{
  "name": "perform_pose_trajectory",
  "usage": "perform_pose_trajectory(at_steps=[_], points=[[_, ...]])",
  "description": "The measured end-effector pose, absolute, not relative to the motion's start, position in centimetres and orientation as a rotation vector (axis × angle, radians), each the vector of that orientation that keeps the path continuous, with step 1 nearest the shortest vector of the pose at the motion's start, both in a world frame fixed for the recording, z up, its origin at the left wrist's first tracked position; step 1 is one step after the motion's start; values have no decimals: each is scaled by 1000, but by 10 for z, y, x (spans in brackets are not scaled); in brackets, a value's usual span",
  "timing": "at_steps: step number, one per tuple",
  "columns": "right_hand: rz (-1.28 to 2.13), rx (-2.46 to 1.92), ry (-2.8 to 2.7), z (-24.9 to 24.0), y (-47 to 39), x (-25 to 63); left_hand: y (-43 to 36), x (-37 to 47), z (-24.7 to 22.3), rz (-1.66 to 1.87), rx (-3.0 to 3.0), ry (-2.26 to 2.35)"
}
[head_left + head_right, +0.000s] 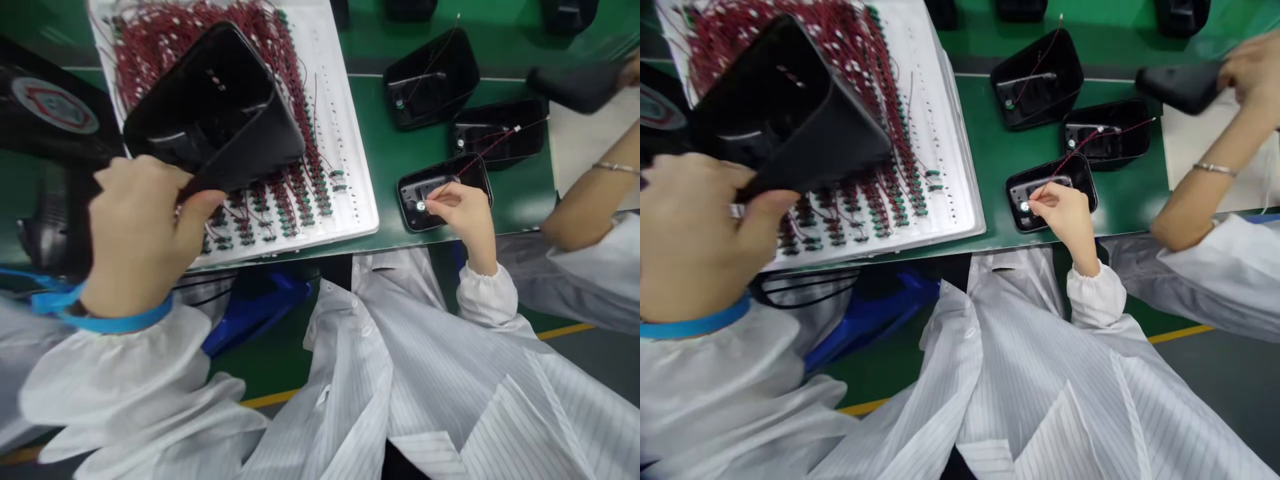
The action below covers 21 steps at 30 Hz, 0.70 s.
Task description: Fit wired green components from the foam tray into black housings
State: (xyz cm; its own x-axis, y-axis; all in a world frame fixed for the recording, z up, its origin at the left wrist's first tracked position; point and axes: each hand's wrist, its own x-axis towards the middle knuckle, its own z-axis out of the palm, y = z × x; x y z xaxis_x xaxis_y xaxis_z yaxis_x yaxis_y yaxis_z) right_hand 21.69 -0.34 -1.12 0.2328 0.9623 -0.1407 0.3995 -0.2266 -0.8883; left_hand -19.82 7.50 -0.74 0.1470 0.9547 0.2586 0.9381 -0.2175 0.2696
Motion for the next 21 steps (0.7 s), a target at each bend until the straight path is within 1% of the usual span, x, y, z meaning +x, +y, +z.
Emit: perform_pose_trajectory(at_steps=[2,3,5,7,8,9,11,13,17,21], points=[[925,-1821,-1364,-13,2,213,69,-205,-17,465,2396,1799],[887,-1864,-1415,-15,5,211,63,-205,-20,517,2417,1750],[805,-1961,-1517,-19,11,207,42,-192,-24,902,2476,1677],[730,-2055,-1610,-22,16,203,10,-161,-28,1368,2564,1466],[699,-2097,-1659,-23,18,201,-8,-138,-30,1486,2627,1332],[669,-2136,-1715,-23,19,199,-25,-113,-35,1446,2678,1209],[580,-2203,-1848,-21,22,196,-53,-59,-47,1254,2635,1001],[484,-2249,-2006,-17,24,193,-65,-8,-63,1191,2632,899],[359,-2288,-2286,-6,29,190,-53,54,-86,774,2474,1034],[143,-2218,-2469,-3,29,189,-31,70,-86,599,2327,1160]])
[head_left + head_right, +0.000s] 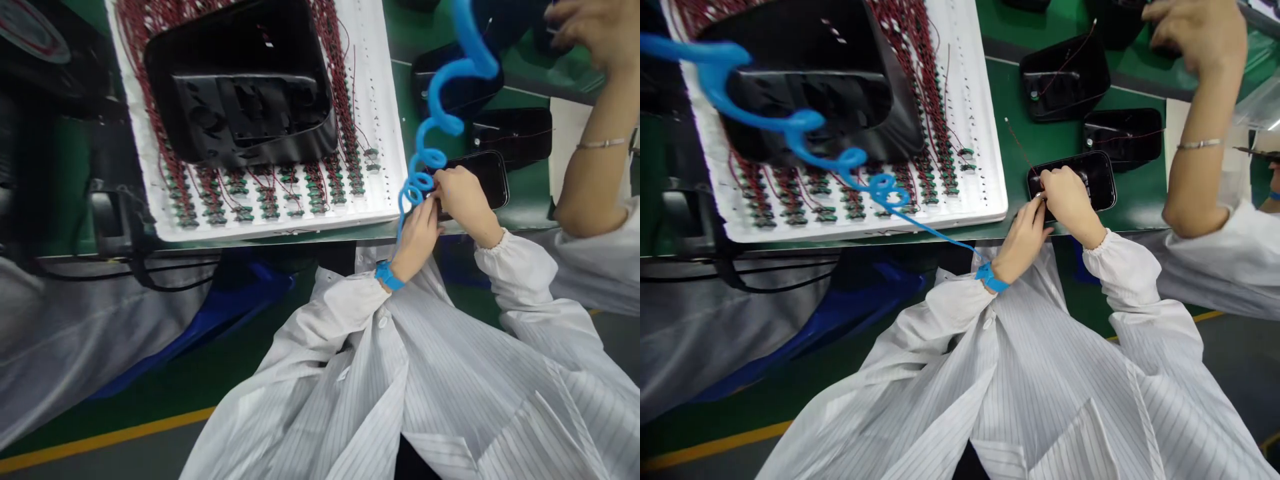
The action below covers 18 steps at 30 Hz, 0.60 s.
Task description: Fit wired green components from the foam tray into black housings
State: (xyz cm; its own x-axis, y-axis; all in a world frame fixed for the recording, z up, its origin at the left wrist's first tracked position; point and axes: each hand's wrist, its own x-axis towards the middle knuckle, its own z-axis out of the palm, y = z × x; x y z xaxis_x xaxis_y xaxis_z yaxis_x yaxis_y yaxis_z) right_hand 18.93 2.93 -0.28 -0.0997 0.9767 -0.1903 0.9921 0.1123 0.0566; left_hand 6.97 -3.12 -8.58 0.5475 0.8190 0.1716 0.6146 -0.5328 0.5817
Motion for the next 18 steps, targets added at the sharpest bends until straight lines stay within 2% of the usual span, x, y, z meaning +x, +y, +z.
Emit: perform_pose_trajectory(at_steps=[6,11,18], points=[[-78,2077,2170,-12,22,192,-18,69,-76,403,2414,1251],[-30,2325,2247,-8,-4,210,-13,63,-63,327,2482,1209],[237,2753,2244,-14,-61,236,-12,59,-69,470,2442,1183]])
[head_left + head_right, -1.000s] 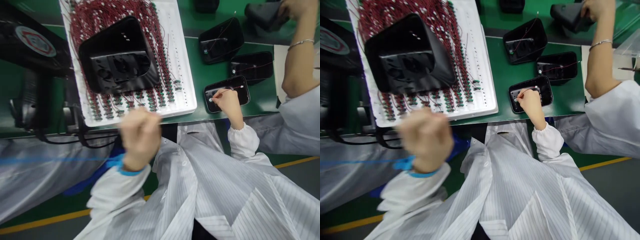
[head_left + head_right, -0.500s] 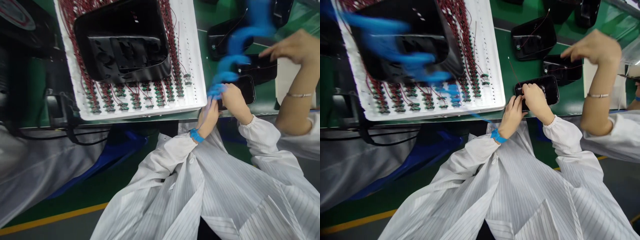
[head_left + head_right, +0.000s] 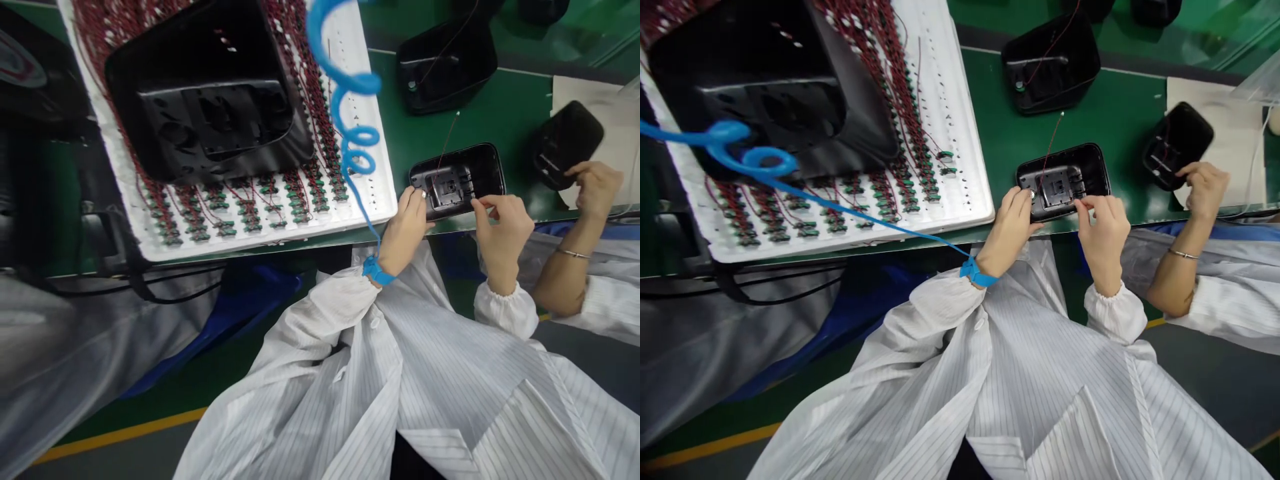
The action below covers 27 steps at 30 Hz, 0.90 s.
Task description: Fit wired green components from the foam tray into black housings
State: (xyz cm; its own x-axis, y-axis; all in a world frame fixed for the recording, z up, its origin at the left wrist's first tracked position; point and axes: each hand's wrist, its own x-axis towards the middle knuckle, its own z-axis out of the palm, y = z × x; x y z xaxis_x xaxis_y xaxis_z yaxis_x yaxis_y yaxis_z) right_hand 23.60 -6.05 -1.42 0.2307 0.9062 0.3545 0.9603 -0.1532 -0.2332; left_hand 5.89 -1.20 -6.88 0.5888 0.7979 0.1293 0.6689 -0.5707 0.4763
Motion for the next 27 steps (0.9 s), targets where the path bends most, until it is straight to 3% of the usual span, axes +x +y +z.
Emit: perform_pose_trajectory(at_steps=[6,13,27], points=[[-277,-1858,-1569,-33,-73,240,-7,53,-78,488,2458,1149],[-135,-2081,-1392,-36,-60,263,-2,52,-62,323,2451,1197],[-66,-1995,-1359,-64,-32,304,19,91,-74,326,2477,1217]])
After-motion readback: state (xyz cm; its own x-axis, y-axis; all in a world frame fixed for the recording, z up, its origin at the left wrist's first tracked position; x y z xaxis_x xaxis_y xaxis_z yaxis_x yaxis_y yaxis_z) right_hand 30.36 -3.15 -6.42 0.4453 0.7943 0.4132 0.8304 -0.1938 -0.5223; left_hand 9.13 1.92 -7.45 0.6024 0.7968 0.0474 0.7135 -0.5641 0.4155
